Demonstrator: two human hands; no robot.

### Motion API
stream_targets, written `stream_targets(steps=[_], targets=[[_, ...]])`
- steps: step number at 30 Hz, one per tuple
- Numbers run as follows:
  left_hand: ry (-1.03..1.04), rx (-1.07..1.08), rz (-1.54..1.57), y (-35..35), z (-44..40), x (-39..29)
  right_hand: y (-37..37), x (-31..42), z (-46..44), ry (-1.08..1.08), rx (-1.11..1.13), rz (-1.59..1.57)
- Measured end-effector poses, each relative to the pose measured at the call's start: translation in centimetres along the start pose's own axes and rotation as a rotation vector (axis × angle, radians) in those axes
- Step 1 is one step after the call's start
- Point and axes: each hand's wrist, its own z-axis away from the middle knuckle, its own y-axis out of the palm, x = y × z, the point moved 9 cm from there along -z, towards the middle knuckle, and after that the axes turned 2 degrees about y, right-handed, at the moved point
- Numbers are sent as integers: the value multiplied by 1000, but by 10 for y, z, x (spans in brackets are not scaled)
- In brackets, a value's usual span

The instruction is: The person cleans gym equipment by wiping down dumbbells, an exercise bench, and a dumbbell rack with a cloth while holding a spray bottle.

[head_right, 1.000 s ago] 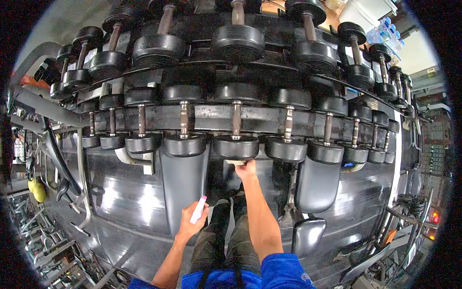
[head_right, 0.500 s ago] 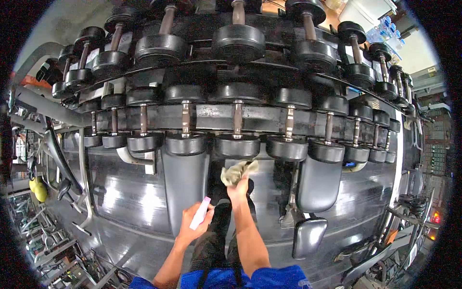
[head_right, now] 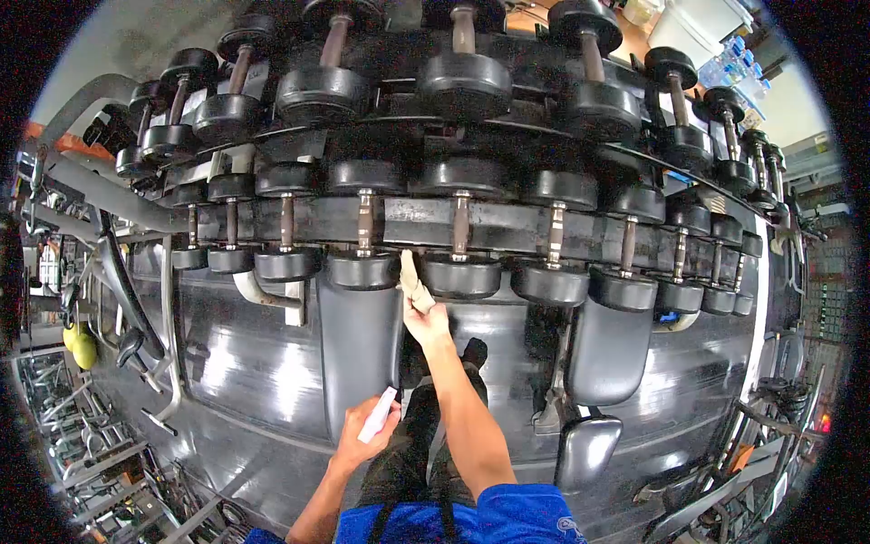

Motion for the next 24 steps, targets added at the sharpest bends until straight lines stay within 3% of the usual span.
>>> stream_targets(steps=[1, 2, 6, 10, 14, 15, 17, 21, 24], targets=[[20, -5, -3, -1, -1, -6, 7, -2, 12, 41, -5, -21], [26, -7, 3, -2, -1, -9, 31, -3, 25, 64, 190, 75], [34, -17, 31, -4, -2, -21, 40, 35, 66, -17, -91, 239], [71, -21, 32, -12, 1, -33, 52, 81, 88, -51, -239, 300], [119, -27, 24, -19, 4, -48, 73, 137, 124, -362, -157, 469], [132, -33, 30, -21, 7, -52, 91, 144, 140, -406, -60, 681], [154, -41, 43, -22, 10, -59, 113, 141, 172, -437, -25, 755], [190, -48, 78, -21, 20, -74, 115, 127, 225, -293, -170, 873], [200, -24, 96, -20, 27, -82, 147, 89, 269, -264, -34, 1063]])
